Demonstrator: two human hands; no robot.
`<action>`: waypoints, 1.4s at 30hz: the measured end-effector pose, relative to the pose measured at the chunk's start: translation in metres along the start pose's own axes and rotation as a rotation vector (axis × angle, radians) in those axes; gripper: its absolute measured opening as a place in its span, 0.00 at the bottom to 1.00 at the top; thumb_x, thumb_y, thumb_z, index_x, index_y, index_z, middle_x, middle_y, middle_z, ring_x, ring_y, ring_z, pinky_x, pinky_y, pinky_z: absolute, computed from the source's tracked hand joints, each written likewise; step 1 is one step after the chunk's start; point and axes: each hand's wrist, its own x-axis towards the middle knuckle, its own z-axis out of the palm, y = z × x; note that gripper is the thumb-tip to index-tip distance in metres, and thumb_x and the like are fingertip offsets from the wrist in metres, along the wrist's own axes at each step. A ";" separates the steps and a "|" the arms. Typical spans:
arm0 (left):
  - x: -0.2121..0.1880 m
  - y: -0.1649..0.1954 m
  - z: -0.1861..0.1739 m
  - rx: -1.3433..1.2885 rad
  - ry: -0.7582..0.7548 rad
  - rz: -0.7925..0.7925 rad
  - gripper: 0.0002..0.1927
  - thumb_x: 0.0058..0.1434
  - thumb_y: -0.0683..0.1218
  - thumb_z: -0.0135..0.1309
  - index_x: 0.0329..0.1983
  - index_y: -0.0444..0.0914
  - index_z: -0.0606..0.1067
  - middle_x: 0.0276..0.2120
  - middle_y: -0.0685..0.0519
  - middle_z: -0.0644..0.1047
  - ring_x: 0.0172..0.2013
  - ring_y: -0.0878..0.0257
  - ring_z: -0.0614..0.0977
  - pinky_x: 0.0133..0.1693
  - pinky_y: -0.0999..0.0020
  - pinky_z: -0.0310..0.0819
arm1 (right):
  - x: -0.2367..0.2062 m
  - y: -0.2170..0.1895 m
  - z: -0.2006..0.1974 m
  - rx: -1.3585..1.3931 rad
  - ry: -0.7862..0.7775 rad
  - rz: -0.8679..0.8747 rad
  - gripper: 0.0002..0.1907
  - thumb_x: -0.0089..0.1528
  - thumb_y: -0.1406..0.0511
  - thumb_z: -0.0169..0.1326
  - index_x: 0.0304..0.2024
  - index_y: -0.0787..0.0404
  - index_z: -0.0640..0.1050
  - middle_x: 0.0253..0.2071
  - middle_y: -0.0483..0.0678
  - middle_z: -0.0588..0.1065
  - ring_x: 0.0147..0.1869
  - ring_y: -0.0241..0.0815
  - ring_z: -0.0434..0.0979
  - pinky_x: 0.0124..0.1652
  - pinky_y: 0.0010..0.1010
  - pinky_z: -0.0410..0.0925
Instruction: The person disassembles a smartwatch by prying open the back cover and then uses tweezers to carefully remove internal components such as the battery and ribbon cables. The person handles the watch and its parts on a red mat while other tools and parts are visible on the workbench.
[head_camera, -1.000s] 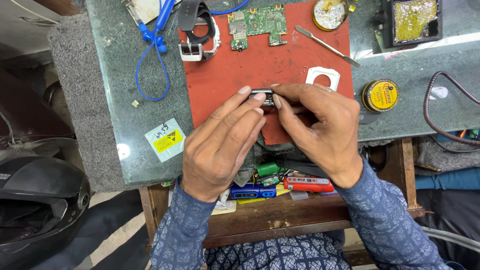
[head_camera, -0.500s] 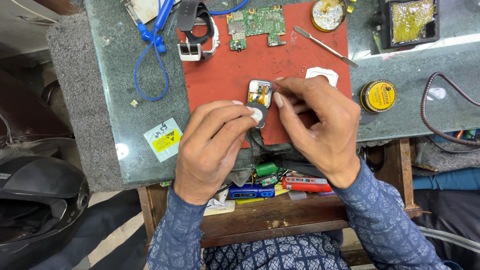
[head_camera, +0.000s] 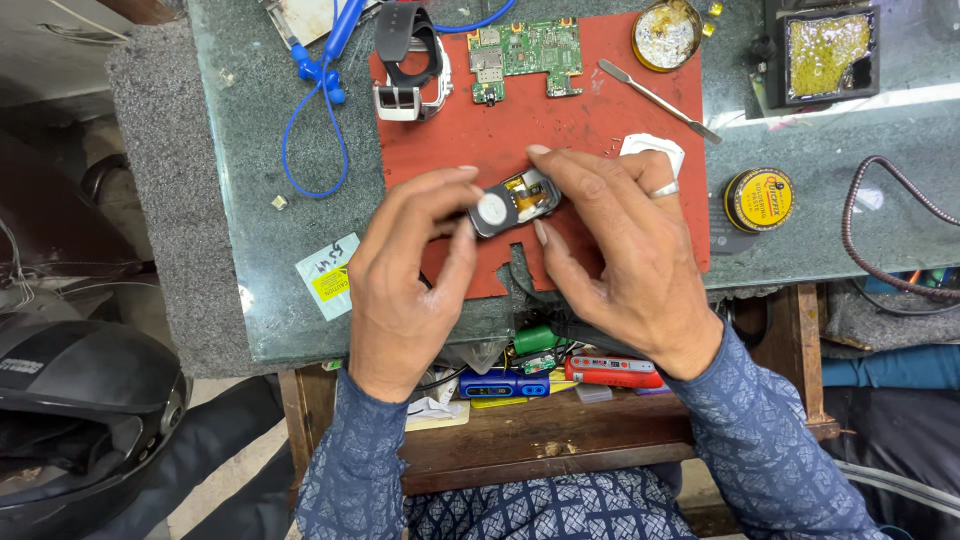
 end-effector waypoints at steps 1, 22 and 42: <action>0.000 -0.001 0.001 -0.028 0.008 -0.027 0.13 0.70 0.34 0.52 0.56 0.35 0.72 0.57 0.48 0.78 0.56 0.58 0.84 0.53 0.69 0.84 | -0.001 0.000 0.000 -0.006 0.006 0.003 0.30 0.61 0.71 0.63 0.65 0.62 0.72 0.58 0.51 0.76 0.54 0.51 0.71 0.56 0.39 0.64; 0.036 0.000 0.011 -0.214 -0.011 -0.259 0.13 0.70 0.41 0.56 0.56 0.35 0.75 0.45 0.47 0.85 0.42 0.65 0.89 0.41 0.72 0.86 | -0.001 0.008 0.002 0.002 0.043 0.016 0.36 0.54 0.61 0.74 0.61 0.63 0.74 0.43 0.45 0.79 0.45 0.45 0.73 0.48 0.37 0.65; 0.031 -0.008 0.013 -0.217 0.024 -0.191 0.14 0.69 0.39 0.59 0.56 0.35 0.77 0.46 0.49 0.81 0.43 0.68 0.86 0.40 0.76 0.85 | 0.002 0.008 0.006 0.001 0.041 0.047 0.33 0.55 0.60 0.75 0.58 0.63 0.76 0.46 0.45 0.79 0.50 0.43 0.74 0.52 0.34 0.65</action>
